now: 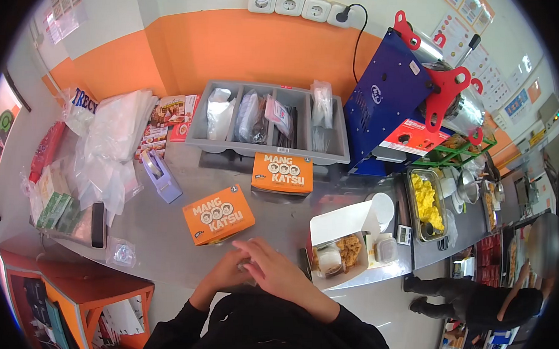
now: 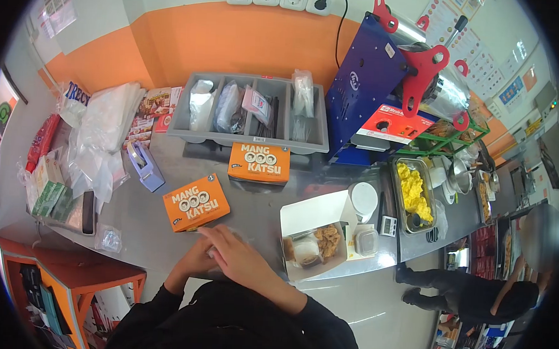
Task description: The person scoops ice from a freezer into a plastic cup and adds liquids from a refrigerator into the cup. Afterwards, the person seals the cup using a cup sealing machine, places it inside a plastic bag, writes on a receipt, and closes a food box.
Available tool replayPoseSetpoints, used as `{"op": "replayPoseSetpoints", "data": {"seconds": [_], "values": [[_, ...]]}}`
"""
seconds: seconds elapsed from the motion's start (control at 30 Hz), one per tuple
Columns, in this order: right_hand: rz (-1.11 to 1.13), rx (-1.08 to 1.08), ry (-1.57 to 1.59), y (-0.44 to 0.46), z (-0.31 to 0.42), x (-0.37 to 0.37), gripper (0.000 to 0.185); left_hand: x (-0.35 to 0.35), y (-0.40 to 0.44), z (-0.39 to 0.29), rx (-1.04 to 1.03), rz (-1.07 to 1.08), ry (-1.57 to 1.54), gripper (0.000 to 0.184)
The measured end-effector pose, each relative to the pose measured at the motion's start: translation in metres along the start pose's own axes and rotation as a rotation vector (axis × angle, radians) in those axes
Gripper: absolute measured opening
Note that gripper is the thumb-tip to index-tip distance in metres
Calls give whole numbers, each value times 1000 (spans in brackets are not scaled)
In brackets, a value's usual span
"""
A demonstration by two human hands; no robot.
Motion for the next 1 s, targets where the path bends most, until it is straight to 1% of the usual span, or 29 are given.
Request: {"op": "replayPoseSetpoints", "data": {"seconds": [0.07,0.17,0.27,0.37,0.47,0.57,0.67,0.77,0.87,0.97,1.0], "values": [[68,-2,63,6,4,-3,42,2,-3,10,-44,-12,43,29],[-364,73,-279,0,13,38,33,-1,-15,34,331,28,-167,22],[-12,-112,125,3,-38,5,24,-1,-13,29,73,-49,68,21],[-93,-97,207,0,-56,1,16,1,-14,29,74,-103,114,22],[-184,-164,234,-2,-66,-1,11,-3,-16,35,158,-46,78,22],[-246,-216,148,-6,-75,0,12,7,-13,23,163,-132,131,18],[-173,-320,253,-10,-92,-5,12,9,-18,31,414,-253,-201,14],[-103,-313,503,-15,-104,-20,10,18,-14,33,201,-298,-9,13],[-88,-189,458,-15,-81,-20,8,5,-27,59,445,-387,-408,14],[-164,-21,174,-17,-54,-14,9,8,-33,71,516,-354,-493,14],[-183,-28,120,-18,-58,-16,9,9,-30,65,461,-279,-445,14]]}}
Point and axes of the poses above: each hand's wrist, its own y-axis towards the middle knuckle, its own x-axis out of the back of the hand, z = x × y, the point moved 9 cm from there along y, towards the middle knuckle, and after that the axes turned 9 degrees about -x, right-handed, at the moved point
